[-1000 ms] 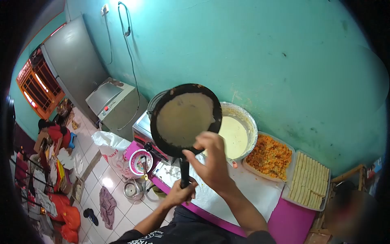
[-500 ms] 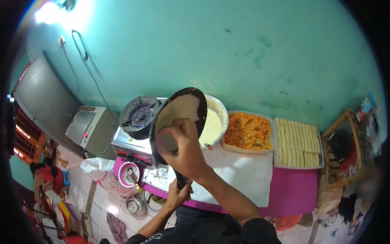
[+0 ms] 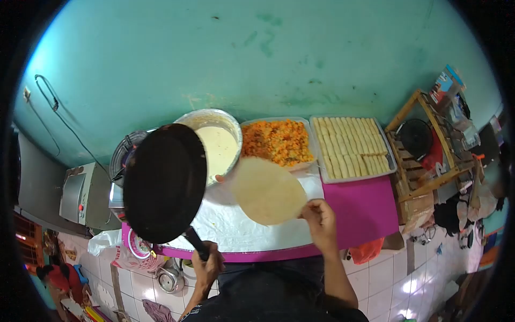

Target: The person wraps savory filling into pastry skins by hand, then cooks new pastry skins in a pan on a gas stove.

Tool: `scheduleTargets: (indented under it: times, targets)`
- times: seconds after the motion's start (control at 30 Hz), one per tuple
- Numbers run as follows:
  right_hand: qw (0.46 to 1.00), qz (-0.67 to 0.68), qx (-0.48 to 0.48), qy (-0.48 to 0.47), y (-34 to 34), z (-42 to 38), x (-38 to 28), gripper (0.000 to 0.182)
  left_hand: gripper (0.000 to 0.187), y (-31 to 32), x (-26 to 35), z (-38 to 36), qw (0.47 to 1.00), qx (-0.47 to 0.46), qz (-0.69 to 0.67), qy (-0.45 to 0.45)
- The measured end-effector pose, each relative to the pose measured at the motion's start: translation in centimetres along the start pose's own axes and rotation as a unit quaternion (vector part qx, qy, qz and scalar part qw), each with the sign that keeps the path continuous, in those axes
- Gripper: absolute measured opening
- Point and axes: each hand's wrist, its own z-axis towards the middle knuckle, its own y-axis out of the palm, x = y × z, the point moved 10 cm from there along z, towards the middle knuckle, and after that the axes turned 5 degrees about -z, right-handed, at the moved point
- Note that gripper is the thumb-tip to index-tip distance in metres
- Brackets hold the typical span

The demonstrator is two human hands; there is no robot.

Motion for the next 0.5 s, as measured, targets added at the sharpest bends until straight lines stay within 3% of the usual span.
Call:
scheduleTargets:
  times: [0.07, 0.1, 0.2, 0.27, 0.33, 0.4, 0.5]
  targets:
    - [0.979, -0.200, 0.017, 0.037, -4.6, -1.5, 2.3, 0.019, 0.011, -1.1, 0.5, 0.3, 0.999, 0.022, -0.028, 0.015]
    - [0.942, -0.326, 0.032, 0.069, -6.4, -2.3, 3.1, 0.024, 0.010, -1.7, 1.0, 0.6, 0.999, 0.031, -0.033, 0.030]
    - [0.951, -0.297, 0.055, 0.065, -7.0, -1.8, 4.5, 0.033, 0.012, -3.4, 1.7, 2.0, 0.997, 0.039, -0.043, 0.052]
    - [0.972, -0.231, -0.009, 0.030, -1.5, 0.2, 3.9, 0.046, 0.016, -4.2, 2.3, 2.8, 0.997, 0.054, -0.025, 0.056]
    - [0.952, -0.289, -0.102, 0.008, 6.5, 2.5, 2.0, 0.060, 0.017, -4.3, 2.6, 3.4, 0.995, 0.063, -0.041, 0.063]
    - [0.933, -0.310, -0.147, -0.105, 13.7, 4.3, -0.2, 0.071, 0.020, -4.7, 2.5, 3.3, 0.993, 0.079, -0.059, 0.064]
    - [0.932, -0.256, -0.145, -0.213, 21.0, 6.6, -3.1, 0.058, 0.022, -5.5, 2.0, 2.3, 0.992, 0.087, -0.054, 0.072]
